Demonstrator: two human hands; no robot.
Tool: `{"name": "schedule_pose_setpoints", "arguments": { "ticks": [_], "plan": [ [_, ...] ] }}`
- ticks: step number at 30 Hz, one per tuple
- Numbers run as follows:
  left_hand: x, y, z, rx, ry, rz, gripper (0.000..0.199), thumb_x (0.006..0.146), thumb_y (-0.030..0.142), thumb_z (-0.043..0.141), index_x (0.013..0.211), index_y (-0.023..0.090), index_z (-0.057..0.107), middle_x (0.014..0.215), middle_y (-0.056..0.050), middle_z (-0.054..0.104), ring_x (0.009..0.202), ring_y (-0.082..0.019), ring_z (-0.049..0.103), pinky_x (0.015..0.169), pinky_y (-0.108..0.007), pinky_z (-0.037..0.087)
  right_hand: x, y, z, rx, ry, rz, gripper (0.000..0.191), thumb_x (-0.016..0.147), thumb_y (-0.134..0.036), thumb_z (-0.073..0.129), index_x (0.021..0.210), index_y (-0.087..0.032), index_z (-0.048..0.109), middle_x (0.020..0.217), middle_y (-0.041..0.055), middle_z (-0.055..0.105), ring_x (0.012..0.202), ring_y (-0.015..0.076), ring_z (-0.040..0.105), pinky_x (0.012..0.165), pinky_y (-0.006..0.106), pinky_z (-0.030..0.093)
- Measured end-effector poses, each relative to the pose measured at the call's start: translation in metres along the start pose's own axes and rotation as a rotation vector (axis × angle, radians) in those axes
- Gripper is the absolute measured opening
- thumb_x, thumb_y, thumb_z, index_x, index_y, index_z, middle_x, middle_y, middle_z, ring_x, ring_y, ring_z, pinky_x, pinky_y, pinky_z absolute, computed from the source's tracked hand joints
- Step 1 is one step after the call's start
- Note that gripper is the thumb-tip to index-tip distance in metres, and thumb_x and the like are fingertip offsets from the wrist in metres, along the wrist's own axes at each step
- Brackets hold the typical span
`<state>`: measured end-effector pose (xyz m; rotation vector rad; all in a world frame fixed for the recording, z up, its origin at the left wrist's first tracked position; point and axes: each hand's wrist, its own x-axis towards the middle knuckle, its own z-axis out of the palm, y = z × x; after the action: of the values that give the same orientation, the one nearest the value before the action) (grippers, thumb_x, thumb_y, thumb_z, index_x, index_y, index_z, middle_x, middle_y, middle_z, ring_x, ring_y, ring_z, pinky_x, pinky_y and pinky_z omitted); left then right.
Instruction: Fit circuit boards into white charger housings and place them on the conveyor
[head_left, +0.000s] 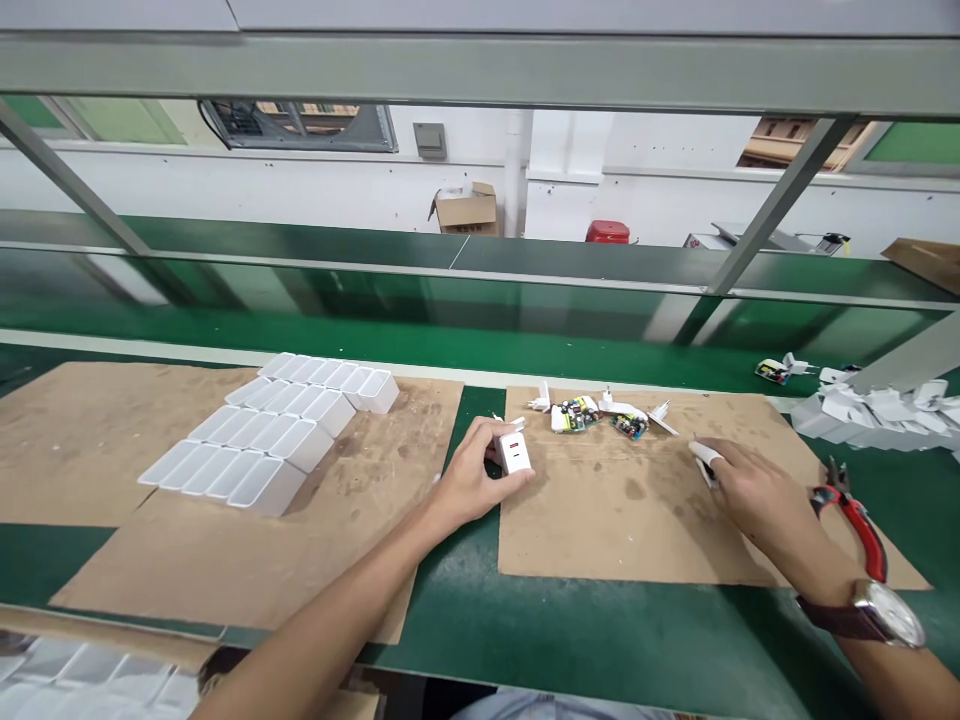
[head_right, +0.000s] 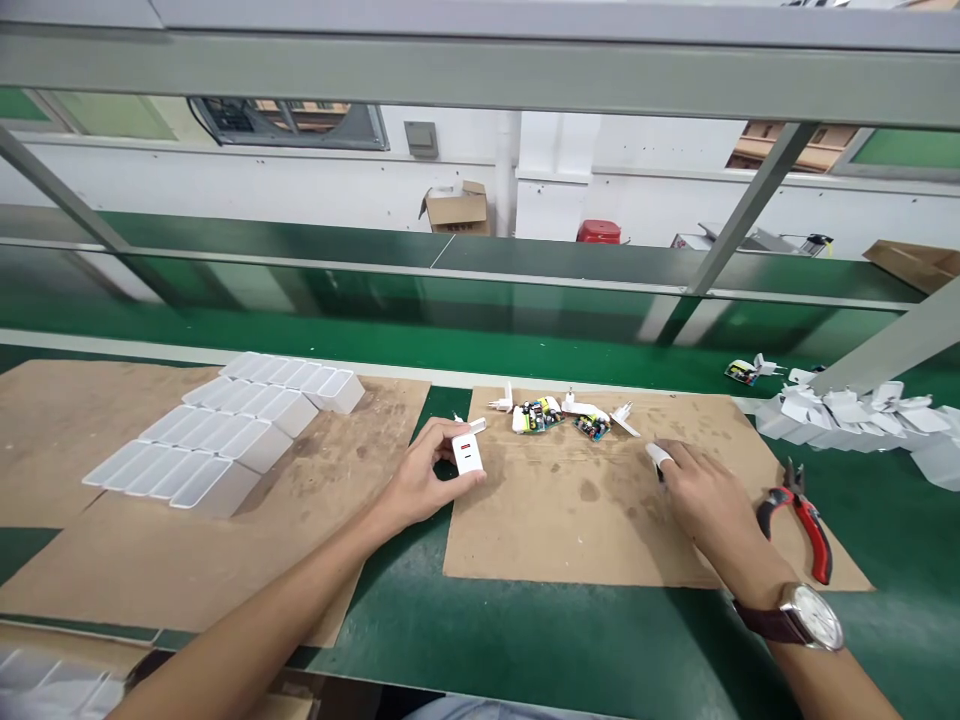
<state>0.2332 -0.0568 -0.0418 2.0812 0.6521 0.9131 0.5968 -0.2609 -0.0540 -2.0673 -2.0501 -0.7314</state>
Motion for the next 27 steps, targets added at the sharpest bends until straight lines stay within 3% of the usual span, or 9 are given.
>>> {"name": "schedule_pose_setpoints", "arguments": {
  "ticks": [4, 6, 8, 11, 15, 18, 22, 24, 27],
  "plan": [
    [0.001, 0.0, -0.001, -0.006, 0.029, 0.007, 0.046, 0.077, 0.026, 0.085, 0.117, 0.022, 0.062, 0.12, -0.009, 0.06, 0.099, -0.021, 0.068, 0.075, -0.031, 0.061, -0.003, -0.002, 0.0, 0.037, -0.019, -0.013, 0.037, 0.091, -0.005, 0.041, 0.107, -0.01, 0.074, 0.127, 0.0231, 0.071, 0.119, 0.0383, 0.069, 0.096, 0.052, 0.059],
    [0.001, 0.002, -0.003, 0.006, 0.038, 0.041, 0.048, 0.078, 0.026, 0.085, 0.12, 0.022, 0.063, 0.121, -0.009, 0.062, 0.101, -0.022, 0.069, 0.076, -0.032, 0.061, 0.009, -0.018, -0.011, 0.215, 0.045, 0.011, 0.034, 0.094, -0.01, 0.043, 0.108, -0.012, 0.074, 0.134, 0.023, 0.068, 0.125, 0.0386, 0.066, 0.102, 0.054, 0.056],
    [0.0, 0.003, -0.005, 0.031, 0.057, 0.114, 0.052, 0.079, 0.025, 0.085, 0.125, 0.023, 0.062, 0.123, -0.01, 0.064, 0.108, -0.025, 0.069, 0.084, -0.035, 0.062, 0.029, -0.044, -0.026, 0.516, 0.087, 0.059, 0.033, 0.1, -0.02, 0.048, 0.122, -0.016, 0.071, 0.136, 0.0183, 0.068, 0.126, 0.0344, 0.066, 0.106, 0.052, 0.055],
    [-0.002, 0.003, -0.008, 0.068, 0.098, 0.231, 0.06, 0.082, 0.028, 0.084, 0.135, 0.024, 0.058, 0.128, -0.012, 0.065, 0.12, -0.029, 0.066, 0.1, -0.044, 0.057, 0.068, -0.093, -0.042, 1.036, -0.119, 0.187, 0.033, 0.104, -0.037, 0.054, 0.132, -0.027, 0.068, 0.131, 0.0097, 0.073, 0.122, 0.0296, 0.068, 0.107, 0.049, 0.055],
    [-0.005, -0.001, -0.011, 0.006, 0.107, 0.286, 0.064, 0.088, 0.036, 0.08, 0.144, 0.025, 0.053, 0.138, -0.014, 0.063, 0.129, -0.031, 0.062, 0.108, -0.047, 0.053, 0.116, -0.158, -0.041, 1.839, -0.486, 0.311, 0.046, 0.097, -0.063, 0.06, 0.115, -0.022, 0.073, 0.117, 0.0115, 0.076, 0.104, 0.0286, 0.074, 0.098, 0.05, 0.06],
    [-0.004, -0.001, -0.017, -0.053, 0.091, 0.286, 0.063, 0.089, 0.038, 0.078, 0.146, 0.026, 0.051, 0.141, -0.014, 0.062, 0.131, -0.031, 0.062, 0.11, -0.047, 0.052, 0.14, -0.192, -0.036, 2.225, -0.587, 0.465, 0.053, 0.083, -0.066, 0.077, 0.108, -0.021, 0.073, 0.106, 0.009, 0.077, 0.095, 0.0266, 0.075, 0.094, 0.049, 0.061],
    [-0.001, 0.008, -0.03, -0.049, 0.137, 0.233, 0.049, 0.092, 0.032, 0.073, 0.138, 0.024, 0.056, 0.146, -0.016, 0.06, 0.136, -0.032, 0.058, 0.113, -0.048, 0.048, 0.157, -0.211, -0.028, 2.277, -0.375, 0.494, 0.046, 0.077, -0.05, 0.087, 0.111, -0.023, 0.072, 0.107, 0.0062, 0.076, 0.098, 0.0244, 0.073, 0.098, 0.045, 0.058],
    [-0.001, 0.011, -0.035, -0.019, 0.202, 0.144, 0.043, 0.096, 0.035, 0.067, 0.135, 0.021, 0.057, 0.143, -0.017, 0.061, 0.132, -0.032, 0.061, 0.109, -0.047, 0.051, 0.162, -0.216, -0.022, 2.139, -0.221, 0.421, 0.042, 0.079, -0.045, 0.086, 0.112, -0.024, 0.073, 0.109, 0.0067, 0.074, 0.101, 0.0245, 0.072, 0.099, 0.044, 0.057],
    [0.0, 0.01, -0.04, 0.004, 0.339, -0.103, 0.039, 0.106, 0.045, 0.049, 0.135, 0.02, 0.056, 0.13, -0.015, 0.069, 0.114, -0.027, 0.07, 0.098, -0.043, 0.055, 0.164, -0.223, -0.012, 1.759, -0.018, 0.183, 0.028, 0.091, -0.034, 0.074, 0.118, -0.027, 0.073, 0.117, 0.0083, 0.07, 0.109, 0.025, 0.068, 0.099, 0.042, 0.057]
  ]
}}
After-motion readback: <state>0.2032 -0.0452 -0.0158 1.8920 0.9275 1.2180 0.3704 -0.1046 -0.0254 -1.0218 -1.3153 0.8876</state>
